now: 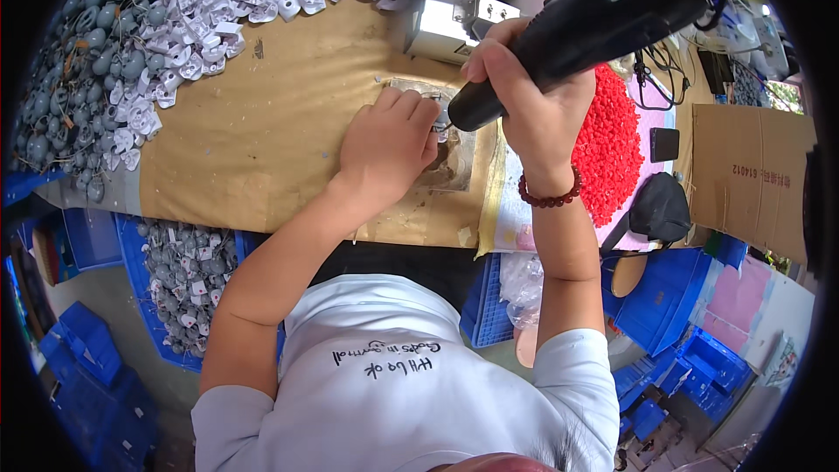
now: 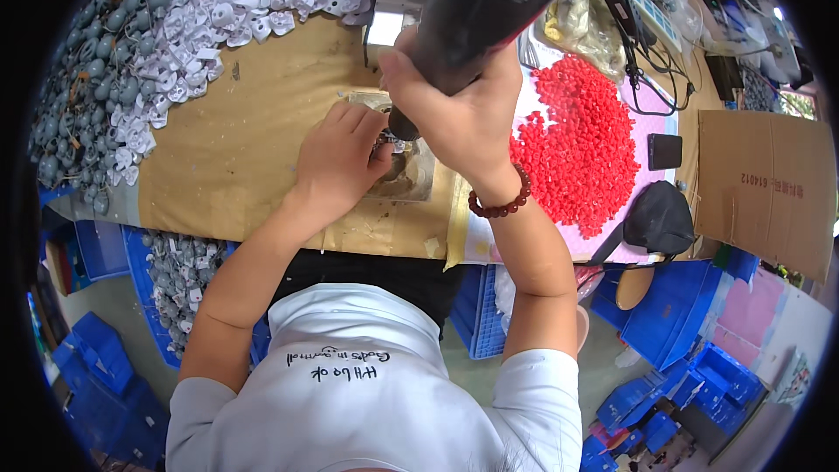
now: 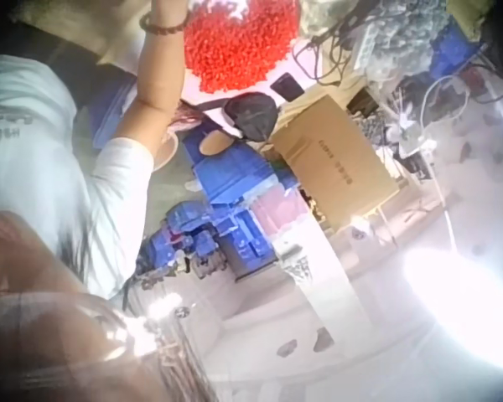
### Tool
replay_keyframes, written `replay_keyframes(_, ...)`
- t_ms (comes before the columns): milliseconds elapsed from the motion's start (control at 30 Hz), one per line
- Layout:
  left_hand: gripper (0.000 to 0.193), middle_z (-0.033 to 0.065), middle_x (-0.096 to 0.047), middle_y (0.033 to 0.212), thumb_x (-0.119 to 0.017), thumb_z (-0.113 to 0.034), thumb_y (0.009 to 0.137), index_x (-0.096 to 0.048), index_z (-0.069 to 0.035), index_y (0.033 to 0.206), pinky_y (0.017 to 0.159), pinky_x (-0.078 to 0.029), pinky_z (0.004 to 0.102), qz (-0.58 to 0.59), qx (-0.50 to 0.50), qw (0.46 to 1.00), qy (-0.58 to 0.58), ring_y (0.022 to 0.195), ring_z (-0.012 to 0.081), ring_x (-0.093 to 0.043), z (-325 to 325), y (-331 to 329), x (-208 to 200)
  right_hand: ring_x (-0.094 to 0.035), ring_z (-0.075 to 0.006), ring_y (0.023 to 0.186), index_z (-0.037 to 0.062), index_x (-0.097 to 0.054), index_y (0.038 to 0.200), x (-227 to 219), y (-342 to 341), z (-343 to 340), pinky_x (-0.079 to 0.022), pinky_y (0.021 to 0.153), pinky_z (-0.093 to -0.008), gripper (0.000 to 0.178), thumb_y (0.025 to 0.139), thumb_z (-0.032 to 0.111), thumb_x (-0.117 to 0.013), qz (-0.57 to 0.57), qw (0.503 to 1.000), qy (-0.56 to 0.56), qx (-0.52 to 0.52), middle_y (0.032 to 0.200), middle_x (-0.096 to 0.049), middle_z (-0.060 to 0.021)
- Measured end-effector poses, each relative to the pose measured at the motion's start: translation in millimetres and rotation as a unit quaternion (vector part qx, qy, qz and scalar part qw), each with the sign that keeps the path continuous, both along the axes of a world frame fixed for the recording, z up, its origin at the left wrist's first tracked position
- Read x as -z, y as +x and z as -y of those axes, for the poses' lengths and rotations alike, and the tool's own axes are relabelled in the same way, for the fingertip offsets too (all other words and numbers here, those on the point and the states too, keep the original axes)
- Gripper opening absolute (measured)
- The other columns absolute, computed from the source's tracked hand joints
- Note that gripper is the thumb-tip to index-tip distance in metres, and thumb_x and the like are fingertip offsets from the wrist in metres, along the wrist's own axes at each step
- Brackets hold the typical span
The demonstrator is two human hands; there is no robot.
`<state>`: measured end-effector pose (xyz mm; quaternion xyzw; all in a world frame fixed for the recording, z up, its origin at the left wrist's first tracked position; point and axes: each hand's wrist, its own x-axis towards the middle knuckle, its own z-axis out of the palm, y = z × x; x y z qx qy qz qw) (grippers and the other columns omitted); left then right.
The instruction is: Assembling small plastic components at a factory workstation using a specialized handheld power tool.
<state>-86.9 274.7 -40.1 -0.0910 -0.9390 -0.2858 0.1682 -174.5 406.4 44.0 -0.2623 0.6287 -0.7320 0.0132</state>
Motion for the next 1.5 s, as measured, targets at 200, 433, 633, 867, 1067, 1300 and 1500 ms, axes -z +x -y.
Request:
replay_keyframes(200,0.025,0.0066,-0.058,0.089,-0.074,-0.012,0.074,-0.059,-0.008,0.093,0.070,-0.051,0.0426,0.003,-0.001,1.000,0.021,0.090,0.0288,-0.059,-1.7,-1.0,-3.0,-0.064,-0.0100,0.073,-0.0052,-0.049,0.127,8.8,7.1,2.5,-0.053,0.066,-0.0251,0.051,0.081,-0.008,-0.071,-0.004,0.999,-0.048,0.002,0.086,-0.067,-0.0050)
replay_keyframes(433,0.029,0.0038,-0.058,0.092,-0.073,-0.012,0.073,-0.059,-0.010,0.099,0.073,-0.051,0.0404,0.012,0.013,0.999,0.032,0.094,0.0255,-0.059,2.5,-2.2,-2.8,-0.062,-0.0182,0.075,0.0036,-0.032,0.141,19.3,17.9,-9.3,-0.056,0.083,-0.0422,0.064,0.085,-0.011,-0.060,-0.061,0.995,0.036,-0.077,0.085,-0.059,-0.0078)
replay_keyframes(633,0.030,0.0045,-0.058,0.093,-0.073,-0.011,0.072,-0.058,-0.010,0.098,0.073,-0.052,0.0408,0.000,0.014,0.999,0.041,0.094,0.0265,-0.059,1.9,-3.0,-2.2,-0.061,-0.0113,0.079,-0.0051,-0.047,0.132,33.1,24.1,-5.5,-0.050,0.074,-0.0263,0.058,0.079,-0.007,-0.071,-0.040,0.997,-0.042,-0.060,0.084,-0.062,-0.0045)
replay_keyframes(867,0.029,0.0049,-0.058,0.092,-0.073,-0.011,0.072,-0.058,-0.010,0.097,0.074,-0.052,0.0410,0.009,0.007,0.999,0.038,0.095,0.0270,-0.059,2.4,-1.5,-4.4,-0.060,-0.0096,0.074,-0.0039,-0.045,0.135,36.1,20.8,-11.3,-0.049,0.070,-0.0239,0.061,0.080,-0.006,-0.070,-0.148,0.987,0.045,-0.034,0.084,-0.062,-0.0039)
replay_keyframes(1067,0.028,0.0055,-0.058,0.093,-0.072,-0.010,0.072,-0.058,-0.009,0.097,0.074,-0.052,0.0415,0.024,0.017,0.999,0.035,0.094,0.0275,-0.059,3.3,-1.7,-5.7,-0.058,-0.0079,0.073,-0.0039,-0.042,0.140,39.4,21.5,-9.7,-0.048,0.068,-0.0219,0.066,0.080,-0.005,-0.070,-0.079,0.996,0.005,-0.032,0.084,-0.062,-0.0030)
replay_keyframes(1300,0.029,0.0055,-0.060,0.095,-0.072,-0.011,0.074,-0.059,-0.009,0.099,0.075,-0.052,0.0411,0.033,0.014,0.999,0.028,0.098,0.0272,-0.060,3.7,-2.9,-4.4,-0.058,-0.0084,0.078,-0.0078,-0.042,0.140,35.2,20.2,-8.8,-0.048,0.077,-0.0223,0.068,0.078,-0.005,-0.070,-0.082,0.995,0.019,-0.061,0.083,-0.061,-0.0007)
replay_keyframes(1500,0.028,0.0053,-0.060,0.095,-0.072,-0.011,0.074,-0.059,-0.009,0.100,0.074,-0.053,0.0414,0.036,0.018,0.999,0.032,0.097,0.0276,-0.060,3.1,-3.6,-4.8,-0.058,-0.0090,0.079,-0.0074,-0.043,0.141,34.1,19.8,-8.8,-0.048,0.079,-0.0243,0.070,0.077,-0.003,-0.072,-0.016,0.998,-0.002,-0.064,0.082,-0.062,-0.0003)
